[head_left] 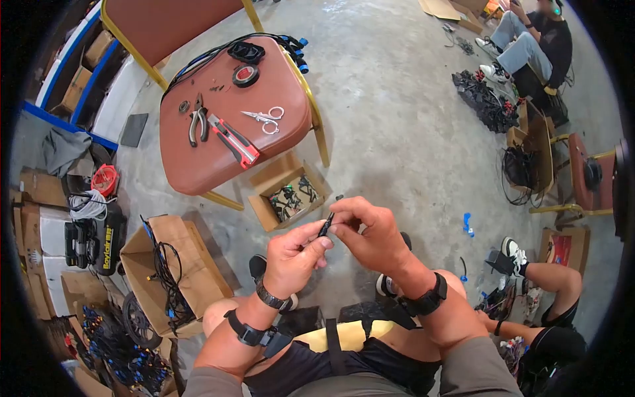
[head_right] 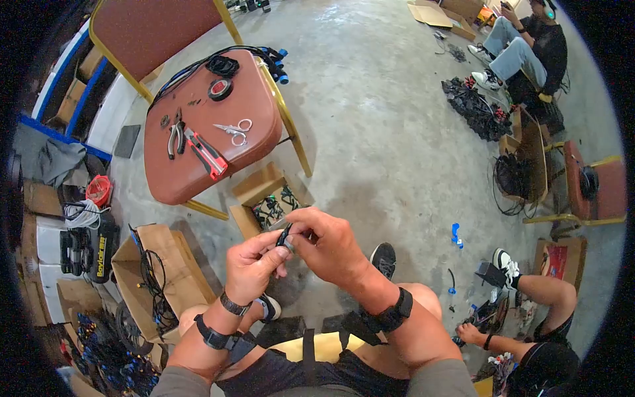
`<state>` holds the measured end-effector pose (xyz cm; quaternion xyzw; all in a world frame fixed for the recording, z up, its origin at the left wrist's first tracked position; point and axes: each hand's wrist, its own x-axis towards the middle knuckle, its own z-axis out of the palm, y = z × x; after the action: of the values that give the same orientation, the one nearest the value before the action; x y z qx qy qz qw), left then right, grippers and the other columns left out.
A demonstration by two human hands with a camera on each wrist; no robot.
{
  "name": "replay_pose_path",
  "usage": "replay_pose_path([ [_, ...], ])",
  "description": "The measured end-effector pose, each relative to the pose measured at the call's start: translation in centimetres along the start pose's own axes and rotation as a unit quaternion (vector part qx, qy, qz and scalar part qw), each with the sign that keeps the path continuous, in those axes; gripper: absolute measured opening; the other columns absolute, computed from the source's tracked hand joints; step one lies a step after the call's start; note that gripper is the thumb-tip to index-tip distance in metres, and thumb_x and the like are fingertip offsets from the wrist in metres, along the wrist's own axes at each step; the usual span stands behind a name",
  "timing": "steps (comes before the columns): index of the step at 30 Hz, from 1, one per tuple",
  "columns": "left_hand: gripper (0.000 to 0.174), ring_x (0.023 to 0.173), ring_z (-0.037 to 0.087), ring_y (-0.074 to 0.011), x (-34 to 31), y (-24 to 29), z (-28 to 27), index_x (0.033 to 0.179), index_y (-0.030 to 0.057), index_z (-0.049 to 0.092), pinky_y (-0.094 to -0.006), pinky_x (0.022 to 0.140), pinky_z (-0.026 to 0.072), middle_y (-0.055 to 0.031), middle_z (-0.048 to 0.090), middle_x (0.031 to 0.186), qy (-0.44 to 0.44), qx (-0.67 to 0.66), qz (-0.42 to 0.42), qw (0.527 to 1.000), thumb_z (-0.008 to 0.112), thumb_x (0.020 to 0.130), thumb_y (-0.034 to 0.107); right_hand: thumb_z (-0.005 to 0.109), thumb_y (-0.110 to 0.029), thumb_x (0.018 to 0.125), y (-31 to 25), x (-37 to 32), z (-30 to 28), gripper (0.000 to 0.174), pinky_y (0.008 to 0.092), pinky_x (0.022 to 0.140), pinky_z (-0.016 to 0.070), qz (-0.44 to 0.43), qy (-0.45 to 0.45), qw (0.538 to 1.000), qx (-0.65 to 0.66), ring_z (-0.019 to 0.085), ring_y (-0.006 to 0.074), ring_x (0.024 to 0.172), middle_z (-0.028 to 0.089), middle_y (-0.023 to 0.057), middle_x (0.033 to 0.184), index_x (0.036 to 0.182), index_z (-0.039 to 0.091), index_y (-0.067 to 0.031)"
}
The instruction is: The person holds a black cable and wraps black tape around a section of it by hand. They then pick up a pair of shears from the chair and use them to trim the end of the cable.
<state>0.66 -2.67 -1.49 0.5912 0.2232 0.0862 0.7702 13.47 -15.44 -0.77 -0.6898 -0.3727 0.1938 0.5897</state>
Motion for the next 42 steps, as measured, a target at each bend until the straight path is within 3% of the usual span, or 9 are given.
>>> replay_pose_path([
  [8,0.030,0.060,0.056,-0.0074,0.0,-0.2,-0.3,0.118,-0.0011,0.064,-0.0213,0.052,0.0470,-0.0052,0.067,0.084,-0.002,0.081,0.013,0.997,0.063,0.089,0.001,0.063,-0.001,0.086,1.2,-0.2,0.4,0.016,0.0254,0.066,0.0504,0.121,-0.028,0.986,0.115,0.060,0.0081,0.072,0.066,0.0059,0.083,0.102,0.063,0.0008],
  [18,0.035,0.066,0.061,-0.0104,0.6,1.2,-1.0,0.123,-0.0012,0.059,-0.0226,0.059,0.0504,-0.0098,0.070,0.096,-0.053,-0.018,-0.059,0.997,0.058,0.088,-0.002,0.062,-0.001,0.086,1.1,0.3,-0.2,0.014,0.0260,0.060,0.0469,0.105,-0.045,0.992,0.050,0.055,0.0082,0.066,0.062,0.0053,0.070,0.100,0.063,-0.0004],
  [24,0.025,0.065,0.061,-0.0106,0.8,0.7,-1.0,0.113,-0.0026,0.063,-0.0228,0.059,0.0500,-0.0124,0.070,0.092,-0.018,0.000,-0.071,0.997,0.061,0.088,0.001,0.063,-0.002,0.085,0.7,0.8,-1.1,0.014,0.0268,0.060,0.0460,0.130,-0.040,0.991,-0.006,0.054,0.0103,0.063,0.059,0.0087,0.070,0.100,0.063,-0.0010],
  [26,0.021,0.060,0.057,-0.0086,0.7,1.5,-1.2,0.108,-0.0022,0.065,-0.0211,0.053,0.0446,-0.0092,0.068,0.082,-0.020,-0.018,-0.113,0.993,0.062,0.089,0.005,0.063,-0.003,0.086,0.7,0.8,-0.9,0.014,0.0279,0.060,0.0465,0.110,-0.029,0.994,0.010,0.055,0.0127,0.062,0.060,0.0092,0.072,0.099,0.063,-0.0011],
  [32,0.018,0.056,0.051,-0.0066,0.8,1.1,-1.5,0.104,-0.0007,0.066,-0.0202,0.046,0.0356,-0.0029,0.061,0.070,-0.006,-0.115,-0.119,0.986,0.063,0.088,0.008,0.067,-0.006,0.084,0.2,1.1,-1.4,0.013,0.0295,0.060,0.0471,0.108,-0.053,0.993,-0.001,0.059,0.0168,0.065,0.063,0.0104,0.077,0.097,0.065,-0.0028],
  [36,0.017,0.057,0.052,-0.0054,0.6,1.0,-1.3,0.103,-0.0001,0.067,-0.0191,0.047,0.0355,-0.0036,0.063,0.073,0.001,-0.084,-0.092,0.992,0.063,0.088,0.007,0.070,-0.008,0.082,0.4,1.5,-2.2,0.014,0.0303,0.061,0.0466,0.062,-0.072,0.995,-0.045,0.059,0.0181,0.069,0.062,0.0097,0.079,0.095,0.066,-0.0038],
  [38,0.017,0.061,0.054,-0.0051,0.2,1.1,-1.3,0.103,-0.0001,0.069,-0.0190,0.051,0.0399,-0.0034,0.065,0.076,-0.001,0.028,-0.074,0.997,0.063,0.088,0.004,0.071,-0.010,0.081,0.6,1.5,-2.6,0.014,0.0328,0.066,0.0469,0.017,-0.103,0.991,-0.087,0.058,0.0218,0.075,0.060,0.0090,0.081,0.093,0.067,-0.0049],
  [42,0.017,0.067,0.059,-0.0060,0.1,0.9,-1.5,0.102,-0.0012,0.069,-0.0203,0.058,0.0465,-0.0034,0.067,0.080,-0.019,0.071,-0.037,0.997,0.063,0.087,0.002,0.071,-0.011,0.080,1.0,1.6,-2.8,0.013,0.0358,0.073,0.0474,-0.065,-0.107,0.989,-0.079,0.059,0.0255,0.082,0.062,0.0092,0.084,0.091,0.068,-0.0050],
])
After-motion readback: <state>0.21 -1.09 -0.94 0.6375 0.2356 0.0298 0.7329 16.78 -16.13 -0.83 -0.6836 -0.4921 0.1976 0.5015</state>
